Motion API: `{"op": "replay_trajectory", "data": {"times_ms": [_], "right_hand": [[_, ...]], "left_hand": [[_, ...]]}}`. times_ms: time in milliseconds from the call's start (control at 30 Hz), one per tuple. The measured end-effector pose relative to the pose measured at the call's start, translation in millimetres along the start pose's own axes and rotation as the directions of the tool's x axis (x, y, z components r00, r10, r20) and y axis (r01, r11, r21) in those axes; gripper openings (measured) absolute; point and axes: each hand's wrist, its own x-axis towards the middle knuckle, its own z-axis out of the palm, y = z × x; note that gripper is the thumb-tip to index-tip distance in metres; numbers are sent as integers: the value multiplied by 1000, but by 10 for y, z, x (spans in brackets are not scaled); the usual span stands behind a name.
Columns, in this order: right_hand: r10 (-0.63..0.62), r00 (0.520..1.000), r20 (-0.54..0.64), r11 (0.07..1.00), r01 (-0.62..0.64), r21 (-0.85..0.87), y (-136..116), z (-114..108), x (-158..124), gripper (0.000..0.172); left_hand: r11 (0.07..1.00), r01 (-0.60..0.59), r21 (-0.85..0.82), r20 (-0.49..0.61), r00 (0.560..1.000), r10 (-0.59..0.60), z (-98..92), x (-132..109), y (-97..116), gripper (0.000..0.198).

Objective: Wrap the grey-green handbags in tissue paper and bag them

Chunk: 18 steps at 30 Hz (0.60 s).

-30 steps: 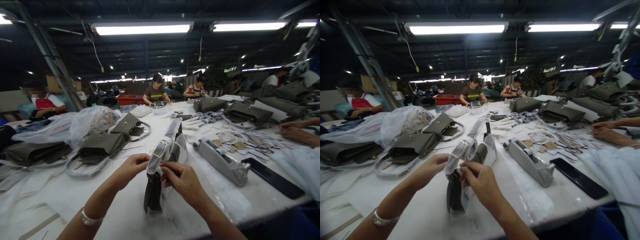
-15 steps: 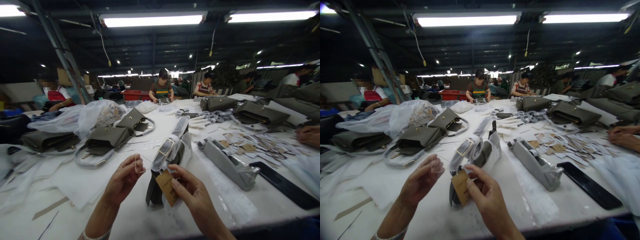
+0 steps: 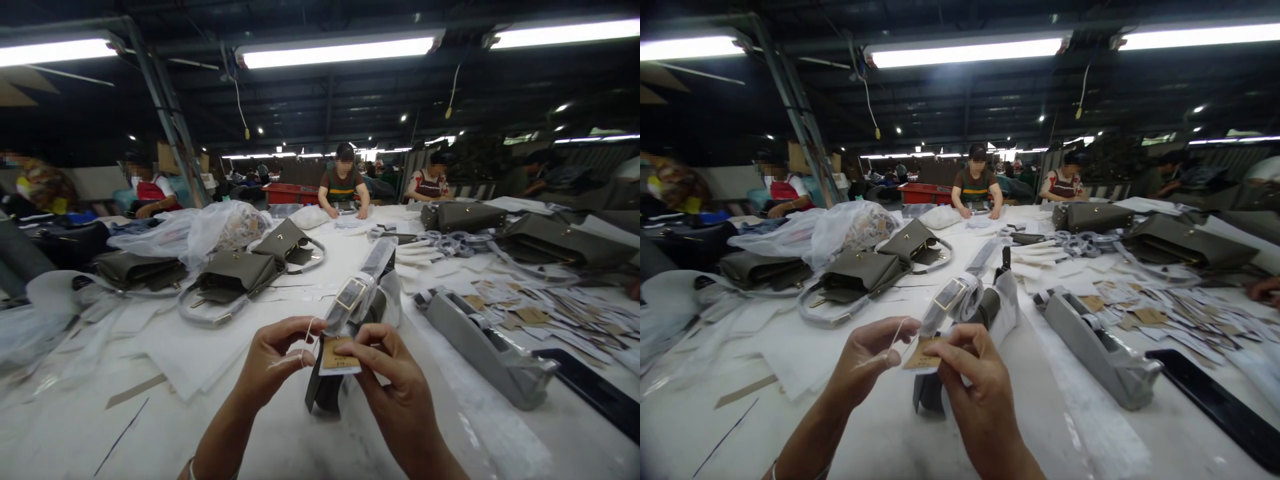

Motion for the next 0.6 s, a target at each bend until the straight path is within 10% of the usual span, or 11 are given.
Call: {"op": "replay_trajectory", "data": {"times_ms": [233,600], "right_hand": [[-230,971,63,906,237,-351,-155,59,164,20],[-190,975,115,825,222,-519,-292,113,277,21]], "left_hand": [[996,-84,-37,-53,995,82,41,-103,-36,23],[985,-153,86,-48,986,157,145,-128,90,25]]}}
